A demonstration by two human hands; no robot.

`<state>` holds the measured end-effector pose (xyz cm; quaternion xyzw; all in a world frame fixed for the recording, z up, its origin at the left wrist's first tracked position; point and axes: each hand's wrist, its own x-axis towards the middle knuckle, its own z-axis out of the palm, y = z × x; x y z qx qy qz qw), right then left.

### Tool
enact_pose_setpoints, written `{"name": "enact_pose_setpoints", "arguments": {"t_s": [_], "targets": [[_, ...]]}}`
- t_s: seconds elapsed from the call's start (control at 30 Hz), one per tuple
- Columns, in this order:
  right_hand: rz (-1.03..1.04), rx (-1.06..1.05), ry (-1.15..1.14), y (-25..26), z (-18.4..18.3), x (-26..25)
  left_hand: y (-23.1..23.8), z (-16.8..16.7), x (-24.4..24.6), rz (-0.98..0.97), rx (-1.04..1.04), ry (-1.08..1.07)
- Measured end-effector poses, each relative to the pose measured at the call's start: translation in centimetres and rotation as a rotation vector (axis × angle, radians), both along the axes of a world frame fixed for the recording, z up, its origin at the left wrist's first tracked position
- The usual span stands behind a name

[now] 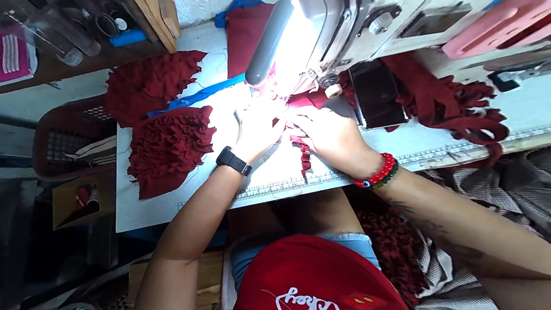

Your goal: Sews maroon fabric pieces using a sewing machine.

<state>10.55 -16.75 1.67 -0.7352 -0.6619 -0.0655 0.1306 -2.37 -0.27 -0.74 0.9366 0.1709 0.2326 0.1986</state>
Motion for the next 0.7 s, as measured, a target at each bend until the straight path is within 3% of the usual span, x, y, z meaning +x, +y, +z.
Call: {"name": "enact_pose_setpoints", "arguments": {"t_s": [0.7], "targets": [[-0.07, 0.016, -0.019, 2.1, -0.2, 0.0, 1.2, 0.7, 1.4, 0.119, 0.002, 0.072]]}}
